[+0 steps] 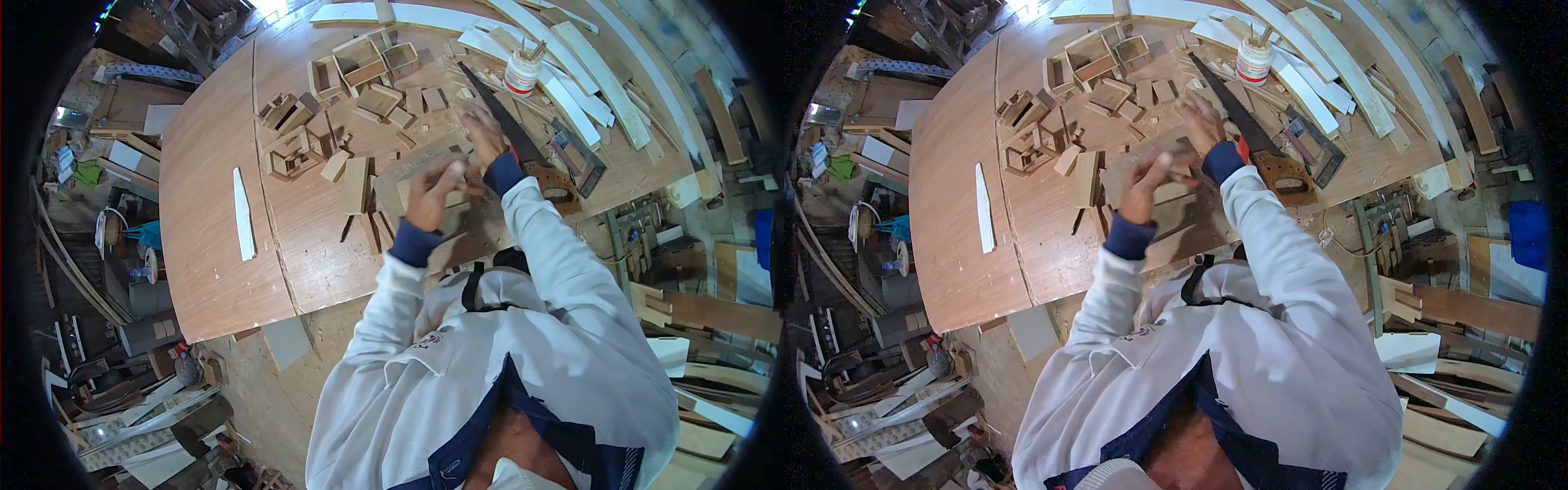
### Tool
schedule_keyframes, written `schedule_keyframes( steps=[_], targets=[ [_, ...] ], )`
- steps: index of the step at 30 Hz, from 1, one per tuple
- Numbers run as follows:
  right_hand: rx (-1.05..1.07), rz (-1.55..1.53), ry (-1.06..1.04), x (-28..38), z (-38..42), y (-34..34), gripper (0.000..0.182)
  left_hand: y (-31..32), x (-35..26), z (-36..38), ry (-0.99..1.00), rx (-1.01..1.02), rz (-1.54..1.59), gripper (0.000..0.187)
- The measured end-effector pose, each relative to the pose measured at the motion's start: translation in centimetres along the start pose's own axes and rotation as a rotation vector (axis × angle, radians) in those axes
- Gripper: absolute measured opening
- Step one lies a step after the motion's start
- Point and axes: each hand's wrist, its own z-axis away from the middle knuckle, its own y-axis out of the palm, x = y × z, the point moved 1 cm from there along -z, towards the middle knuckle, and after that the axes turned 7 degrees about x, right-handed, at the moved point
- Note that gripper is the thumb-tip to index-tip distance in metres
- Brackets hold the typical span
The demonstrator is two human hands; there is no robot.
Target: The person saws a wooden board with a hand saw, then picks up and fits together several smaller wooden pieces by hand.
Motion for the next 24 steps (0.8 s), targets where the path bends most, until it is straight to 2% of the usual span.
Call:
schedule_keyframes(
  steps=[1, 2, 3, 5, 6, 7, 8, 9, 10, 15, 17, 18, 20, 21, 23, 24],
  targets=[
    [0.047, -0.037, 0.103, 0.8, 0.5, 0.0, 0.044, -1.9, 0.8, 0.6, -0.078, 0.057, 0.023, 0.041],
    [0.074, 0.212, 0.018, 0.5, 0.7, -0.6, 0.046, -3.5, 1.7, 1.4, -0.032, -0.05, -0.121, 0.039],
    [0.071, 0.209, 0.021, 0.7, 1.4, -0.7, 0.046, -5.1, 2.8, 2.2, 0.013, -0.157, -0.264, 0.037],
    [0.353, 0.252, -0.154, 1.8, 3.8, -0.6, 0.046, -9.3, 5.5, 3.7, -0.066, -0.331, -0.373, 0.037],
    [0.406, 0.453, -0.389, 0.0, 4.4, -0.3, 0.057, -10.6, 6.3, 4.4, -0.068, -0.331, -0.371, 0.037],
    [0.408, 0.454, -0.388, 0.0, 5.2, -0.3, 0.057, -11.5, 6.6, 5.2, -0.089, -0.393, -0.512, 0.035],
    [0.515, 0.602, -0.366, 0.0, 6.4, 0.0, 0.063, -12.1, 7.1, 6.0, -0.11, -0.454, -0.654, 0.033],
    [0.622, 0.749, -0.343, -0.1, 7.1, 0.2, 0.071, -12.0, 7.1, 6.5, -0.112, -0.456, -0.655, 0.033],
    [0.749, 0.755, -0.345, -1.7, 6.8, 0.6, 0.087, -12.0, 7.0, 6.9, -0.134, -0.471, -0.682, 0.033],
    [0.714, 0.766, -0.308, -2.6, 6.2, 0.6, 0.083, -12.7, 7.4, 7.4, -0.098, -0.605, -0.75, 0.028],
    [0.681, 0.75, -0.29, -2.5, 6.0, 0.4, 0.081, -13.3, 6.7, 7.2, -0.222, -0.568, -0.956, 0.029],
    [0.676, 0.753, -0.285, -2.3, 6.0, 0.3, 0.08, -13.9, 6.9, 7.0, -0.222, -0.573, -0.956, 0.029],
    [0.673, 0.754, -0.283, -2.1, 6.1, 0.3, 0.079, -14.9, 7.1, 6.2, -0.189, -0.698, -1.601, 0.041],
    [0.688, 0.748, -0.292, -2.1, 6.0, 0.3, 0.079, -14.5, 6.3, 5.5, -0.186, -0.702, -1.602, 0.041],
    [0.7, 0.742, -0.302, -2.0, 6.1, 0.3, 0.08, -13.2, 4.1, 4.4, -0.567, -0.76, -1.501, 0.058],
    [0.725, 0.762, -0.278, -1.8, 6.3, 0.4, 0.08, -13.7, 4.4, 4.2, -0.563, -0.762, -1.503, 0.058]
  ],
)
